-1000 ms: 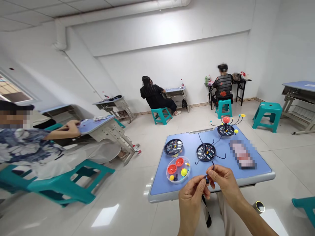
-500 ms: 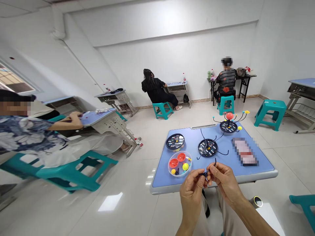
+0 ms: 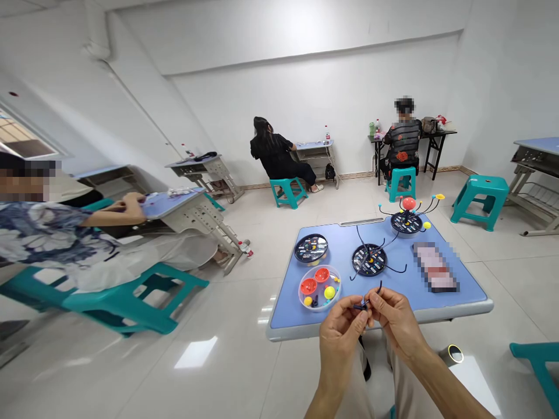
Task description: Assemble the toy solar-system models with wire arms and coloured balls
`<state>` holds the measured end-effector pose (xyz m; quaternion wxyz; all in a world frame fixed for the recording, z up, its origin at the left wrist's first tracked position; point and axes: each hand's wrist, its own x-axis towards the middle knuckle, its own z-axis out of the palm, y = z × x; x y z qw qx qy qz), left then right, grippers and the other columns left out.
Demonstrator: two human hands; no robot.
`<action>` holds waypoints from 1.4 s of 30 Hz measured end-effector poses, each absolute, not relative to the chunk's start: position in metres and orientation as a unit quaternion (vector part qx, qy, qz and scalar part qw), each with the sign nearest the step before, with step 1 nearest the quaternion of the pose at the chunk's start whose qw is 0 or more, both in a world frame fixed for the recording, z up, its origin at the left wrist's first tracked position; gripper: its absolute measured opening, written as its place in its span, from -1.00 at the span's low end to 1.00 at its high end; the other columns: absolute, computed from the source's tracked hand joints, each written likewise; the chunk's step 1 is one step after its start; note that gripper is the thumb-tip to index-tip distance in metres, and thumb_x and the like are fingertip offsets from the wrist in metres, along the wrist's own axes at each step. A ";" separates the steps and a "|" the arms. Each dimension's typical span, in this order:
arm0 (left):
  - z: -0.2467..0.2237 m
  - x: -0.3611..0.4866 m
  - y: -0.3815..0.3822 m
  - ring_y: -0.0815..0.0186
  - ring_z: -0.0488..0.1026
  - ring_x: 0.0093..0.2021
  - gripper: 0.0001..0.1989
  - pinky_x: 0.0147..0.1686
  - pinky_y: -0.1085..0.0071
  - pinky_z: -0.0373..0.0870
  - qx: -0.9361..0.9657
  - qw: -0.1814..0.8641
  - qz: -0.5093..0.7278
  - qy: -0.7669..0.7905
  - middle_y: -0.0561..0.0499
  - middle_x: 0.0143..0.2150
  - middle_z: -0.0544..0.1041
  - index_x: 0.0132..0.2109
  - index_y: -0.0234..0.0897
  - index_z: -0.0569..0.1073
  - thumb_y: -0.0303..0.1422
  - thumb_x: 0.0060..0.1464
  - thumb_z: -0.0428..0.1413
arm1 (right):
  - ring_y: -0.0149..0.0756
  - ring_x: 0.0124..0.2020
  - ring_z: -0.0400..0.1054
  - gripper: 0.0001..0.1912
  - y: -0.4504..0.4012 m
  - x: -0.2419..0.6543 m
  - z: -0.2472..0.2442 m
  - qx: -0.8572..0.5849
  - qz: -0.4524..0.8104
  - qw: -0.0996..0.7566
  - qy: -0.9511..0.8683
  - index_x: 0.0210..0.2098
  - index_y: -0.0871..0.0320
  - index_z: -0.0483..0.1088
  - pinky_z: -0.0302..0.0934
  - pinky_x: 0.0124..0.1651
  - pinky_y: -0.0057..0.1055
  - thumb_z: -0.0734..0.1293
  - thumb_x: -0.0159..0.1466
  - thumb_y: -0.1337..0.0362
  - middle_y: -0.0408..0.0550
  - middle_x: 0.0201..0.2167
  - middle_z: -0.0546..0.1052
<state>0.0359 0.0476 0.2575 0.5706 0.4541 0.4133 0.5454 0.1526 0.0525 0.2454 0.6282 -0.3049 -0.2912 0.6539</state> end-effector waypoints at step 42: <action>0.255 0.035 0.046 0.40 0.37 -0.47 -0.84 -0.40 0.44 0.38 0.389 0.606 0.586 0.372 0.05 -0.42 0.46 -0.32 -0.29 0.55 -0.30 -0.05 0.28 | -0.29 -0.40 0.38 -0.83 0.031 0.154 0.242 -0.402 0.304 0.628 -0.592 -0.20 0.03 0.56 0.29 -0.35 -0.37 0.32 0.29 0.33 -0.04 -0.36 0.52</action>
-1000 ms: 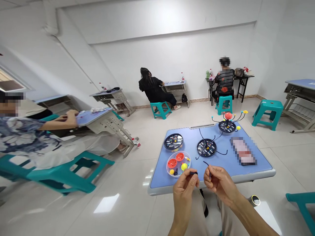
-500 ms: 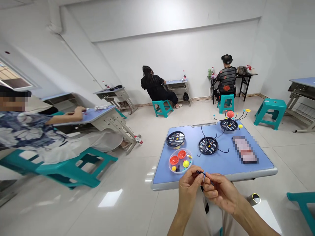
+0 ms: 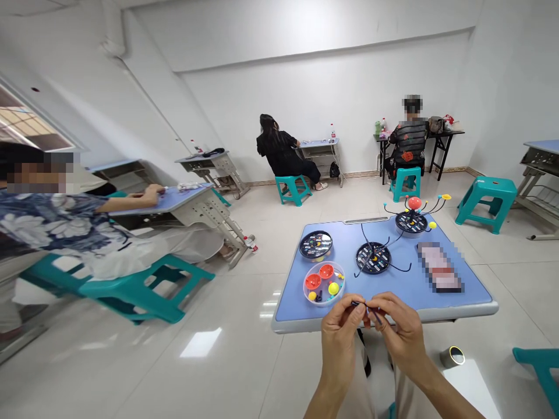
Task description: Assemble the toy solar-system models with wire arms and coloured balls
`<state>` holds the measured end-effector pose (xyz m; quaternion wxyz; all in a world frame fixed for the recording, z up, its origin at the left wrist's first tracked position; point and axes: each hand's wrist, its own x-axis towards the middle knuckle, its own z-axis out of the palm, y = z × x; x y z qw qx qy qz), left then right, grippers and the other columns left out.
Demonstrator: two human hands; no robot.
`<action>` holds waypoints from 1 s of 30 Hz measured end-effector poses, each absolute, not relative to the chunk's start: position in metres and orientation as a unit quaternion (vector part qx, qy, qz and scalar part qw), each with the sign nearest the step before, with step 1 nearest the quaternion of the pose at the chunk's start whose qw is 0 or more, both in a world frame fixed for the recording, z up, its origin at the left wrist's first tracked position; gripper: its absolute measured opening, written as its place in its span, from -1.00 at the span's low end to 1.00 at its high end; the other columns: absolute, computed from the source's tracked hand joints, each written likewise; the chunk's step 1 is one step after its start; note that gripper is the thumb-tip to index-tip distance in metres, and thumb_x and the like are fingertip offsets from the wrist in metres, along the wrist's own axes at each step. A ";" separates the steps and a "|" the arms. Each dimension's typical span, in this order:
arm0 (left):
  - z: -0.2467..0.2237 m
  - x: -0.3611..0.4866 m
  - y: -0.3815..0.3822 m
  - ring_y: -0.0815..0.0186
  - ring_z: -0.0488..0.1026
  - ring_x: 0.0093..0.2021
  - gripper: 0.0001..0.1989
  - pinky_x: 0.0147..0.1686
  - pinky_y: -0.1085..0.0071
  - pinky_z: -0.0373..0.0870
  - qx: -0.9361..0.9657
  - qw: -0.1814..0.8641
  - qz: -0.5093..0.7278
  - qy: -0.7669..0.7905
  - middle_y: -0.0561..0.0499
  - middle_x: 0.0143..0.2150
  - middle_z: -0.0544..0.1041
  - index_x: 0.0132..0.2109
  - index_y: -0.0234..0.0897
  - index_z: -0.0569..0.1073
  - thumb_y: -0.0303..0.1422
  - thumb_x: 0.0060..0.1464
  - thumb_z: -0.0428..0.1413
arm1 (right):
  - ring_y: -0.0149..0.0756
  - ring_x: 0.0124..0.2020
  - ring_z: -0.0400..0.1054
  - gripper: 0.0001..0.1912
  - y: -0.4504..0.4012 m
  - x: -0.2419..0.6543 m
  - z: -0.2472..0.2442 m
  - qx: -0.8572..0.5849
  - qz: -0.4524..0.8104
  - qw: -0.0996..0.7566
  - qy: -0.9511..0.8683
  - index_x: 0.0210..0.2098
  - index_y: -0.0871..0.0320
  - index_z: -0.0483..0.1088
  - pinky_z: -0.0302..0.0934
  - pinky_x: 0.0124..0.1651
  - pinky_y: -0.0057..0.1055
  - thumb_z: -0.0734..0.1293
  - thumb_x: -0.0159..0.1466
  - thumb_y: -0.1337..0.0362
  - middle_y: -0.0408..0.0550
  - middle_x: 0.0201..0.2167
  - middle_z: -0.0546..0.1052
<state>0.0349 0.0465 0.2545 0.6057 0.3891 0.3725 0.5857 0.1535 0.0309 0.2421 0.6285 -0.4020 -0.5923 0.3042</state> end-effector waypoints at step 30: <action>0.266 0.021 0.035 0.45 0.24 -0.59 -0.71 -0.64 0.49 0.30 0.407 0.639 0.528 0.385 0.11 -0.50 0.36 -0.13 -0.26 0.43 -0.16 0.09 0.18 | -0.40 -0.53 0.32 -0.75 0.032 0.161 0.253 -0.374 0.530 0.650 -0.395 -0.37 0.16 0.43 0.25 -0.44 -0.42 0.39 0.23 0.09 -0.12 -0.48 0.46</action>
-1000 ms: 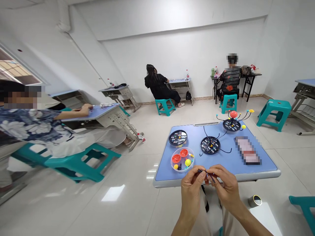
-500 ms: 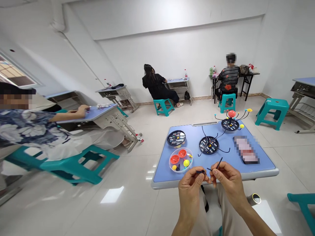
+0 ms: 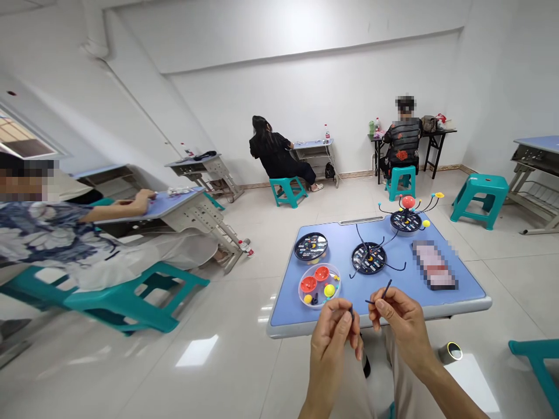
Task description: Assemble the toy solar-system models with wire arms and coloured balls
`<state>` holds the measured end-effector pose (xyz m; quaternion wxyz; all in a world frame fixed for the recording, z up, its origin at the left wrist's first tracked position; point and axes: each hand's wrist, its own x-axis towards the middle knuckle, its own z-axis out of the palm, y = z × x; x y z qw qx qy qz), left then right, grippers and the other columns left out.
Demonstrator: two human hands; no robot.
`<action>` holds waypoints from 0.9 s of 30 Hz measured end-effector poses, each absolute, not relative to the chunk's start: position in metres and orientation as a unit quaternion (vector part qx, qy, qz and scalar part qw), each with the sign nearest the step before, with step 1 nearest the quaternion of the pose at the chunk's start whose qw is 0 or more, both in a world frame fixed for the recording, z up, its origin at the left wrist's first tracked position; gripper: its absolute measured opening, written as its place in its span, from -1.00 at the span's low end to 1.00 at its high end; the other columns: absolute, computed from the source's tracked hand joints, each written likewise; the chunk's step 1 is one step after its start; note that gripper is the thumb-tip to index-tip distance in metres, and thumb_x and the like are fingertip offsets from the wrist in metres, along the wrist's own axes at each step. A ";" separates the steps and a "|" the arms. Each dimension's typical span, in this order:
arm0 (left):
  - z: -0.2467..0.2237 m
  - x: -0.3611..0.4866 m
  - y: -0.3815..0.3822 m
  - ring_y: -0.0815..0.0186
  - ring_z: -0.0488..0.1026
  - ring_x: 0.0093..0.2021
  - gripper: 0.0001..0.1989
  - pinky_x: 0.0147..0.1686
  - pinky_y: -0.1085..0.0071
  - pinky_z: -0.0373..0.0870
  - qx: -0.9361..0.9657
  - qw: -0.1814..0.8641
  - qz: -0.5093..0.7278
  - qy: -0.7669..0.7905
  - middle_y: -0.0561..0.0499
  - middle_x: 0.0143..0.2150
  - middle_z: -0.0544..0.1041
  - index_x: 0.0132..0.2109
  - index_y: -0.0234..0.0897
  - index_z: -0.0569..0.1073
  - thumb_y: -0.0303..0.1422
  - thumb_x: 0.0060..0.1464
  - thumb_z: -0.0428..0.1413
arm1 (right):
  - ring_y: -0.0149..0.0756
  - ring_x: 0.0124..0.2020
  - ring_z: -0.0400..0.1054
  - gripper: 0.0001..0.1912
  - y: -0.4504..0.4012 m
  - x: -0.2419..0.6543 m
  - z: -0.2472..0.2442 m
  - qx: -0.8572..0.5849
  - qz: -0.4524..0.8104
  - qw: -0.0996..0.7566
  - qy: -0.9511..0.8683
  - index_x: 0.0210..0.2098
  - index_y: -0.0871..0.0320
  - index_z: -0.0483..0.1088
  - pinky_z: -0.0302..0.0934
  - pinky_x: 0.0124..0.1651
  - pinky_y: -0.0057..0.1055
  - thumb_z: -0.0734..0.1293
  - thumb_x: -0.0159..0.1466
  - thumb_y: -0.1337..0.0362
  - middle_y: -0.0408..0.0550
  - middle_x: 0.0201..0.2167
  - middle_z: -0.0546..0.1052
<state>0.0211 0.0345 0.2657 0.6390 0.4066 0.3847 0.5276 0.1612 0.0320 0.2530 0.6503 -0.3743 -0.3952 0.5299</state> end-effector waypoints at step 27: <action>0.249 0.017 0.048 0.34 0.45 -0.53 -0.61 -0.39 0.38 0.47 0.403 0.582 0.549 0.444 0.07 -0.53 0.46 -0.15 -0.34 0.57 -0.17 -0.09 0.31 | -0.47 -0.60 0.31 -0.71 0.045 0.151 0.243 -0.346 0.602 0.646 -0.317 -0.43 0.22 0.44 0.20 -0.56 -0.53 0.48 0.12 0.11 -0.15 -0.55 0.49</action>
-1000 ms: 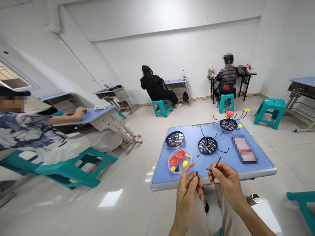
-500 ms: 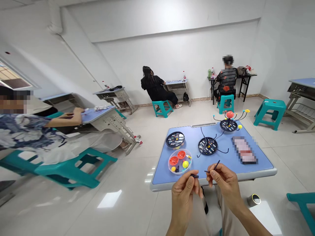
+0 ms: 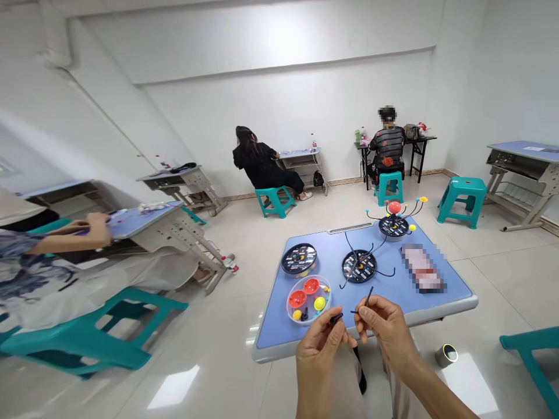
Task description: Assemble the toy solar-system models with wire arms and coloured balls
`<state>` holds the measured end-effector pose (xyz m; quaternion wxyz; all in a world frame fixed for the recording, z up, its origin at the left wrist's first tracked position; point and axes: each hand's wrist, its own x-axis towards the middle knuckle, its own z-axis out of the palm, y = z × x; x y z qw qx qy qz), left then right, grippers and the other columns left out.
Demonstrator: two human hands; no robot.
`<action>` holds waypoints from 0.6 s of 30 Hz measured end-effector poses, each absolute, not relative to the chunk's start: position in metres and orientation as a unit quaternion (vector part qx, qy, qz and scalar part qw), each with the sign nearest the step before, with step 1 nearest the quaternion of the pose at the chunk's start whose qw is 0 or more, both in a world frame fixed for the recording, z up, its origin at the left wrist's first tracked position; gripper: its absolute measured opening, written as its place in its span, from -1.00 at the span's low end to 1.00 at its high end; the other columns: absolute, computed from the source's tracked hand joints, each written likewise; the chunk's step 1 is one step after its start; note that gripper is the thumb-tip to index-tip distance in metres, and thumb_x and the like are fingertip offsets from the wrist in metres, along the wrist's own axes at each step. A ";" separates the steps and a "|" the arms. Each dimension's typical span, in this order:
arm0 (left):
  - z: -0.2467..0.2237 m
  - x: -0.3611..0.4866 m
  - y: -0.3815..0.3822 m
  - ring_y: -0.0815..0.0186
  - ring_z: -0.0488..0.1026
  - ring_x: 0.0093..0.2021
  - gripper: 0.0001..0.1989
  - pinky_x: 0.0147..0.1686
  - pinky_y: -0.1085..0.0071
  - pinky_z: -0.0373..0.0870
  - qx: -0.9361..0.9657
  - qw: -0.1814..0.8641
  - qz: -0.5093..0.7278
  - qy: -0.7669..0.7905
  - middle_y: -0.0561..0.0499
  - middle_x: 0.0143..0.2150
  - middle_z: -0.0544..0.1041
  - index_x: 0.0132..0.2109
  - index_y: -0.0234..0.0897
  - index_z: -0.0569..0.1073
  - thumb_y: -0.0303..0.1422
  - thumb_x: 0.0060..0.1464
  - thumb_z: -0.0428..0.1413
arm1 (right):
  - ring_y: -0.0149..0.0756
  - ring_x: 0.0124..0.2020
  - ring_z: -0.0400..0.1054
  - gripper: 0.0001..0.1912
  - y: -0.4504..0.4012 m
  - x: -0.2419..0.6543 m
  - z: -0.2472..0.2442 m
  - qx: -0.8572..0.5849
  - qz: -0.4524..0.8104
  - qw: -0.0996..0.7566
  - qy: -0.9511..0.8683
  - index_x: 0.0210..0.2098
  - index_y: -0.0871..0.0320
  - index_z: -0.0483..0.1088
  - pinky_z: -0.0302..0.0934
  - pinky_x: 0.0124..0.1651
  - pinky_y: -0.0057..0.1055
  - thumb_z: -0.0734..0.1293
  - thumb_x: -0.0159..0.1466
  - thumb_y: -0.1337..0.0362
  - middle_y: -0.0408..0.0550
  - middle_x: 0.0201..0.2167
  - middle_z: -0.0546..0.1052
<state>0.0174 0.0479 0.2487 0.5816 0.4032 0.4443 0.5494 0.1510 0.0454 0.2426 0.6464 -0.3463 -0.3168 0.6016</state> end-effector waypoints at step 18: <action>0.255 0.025 0.042 0.36 0.46 -0.55 -0.79 -0.51 0.46 0.45 0.494 0.519 0.548 0.431 0.05 -0.51 0.51 -0.25 -0.31 0.58 -0.26 -0.01 0.25 | -0.43 -0.66 0.31 -0.76 0.041 0.145 0.249 -0.364 0.577 0.628 -0.374 -0.40 0.19 0.47 0.25 -0.52 -0.47 0.46 0.12 0.13 -0.23 -0.67 0.43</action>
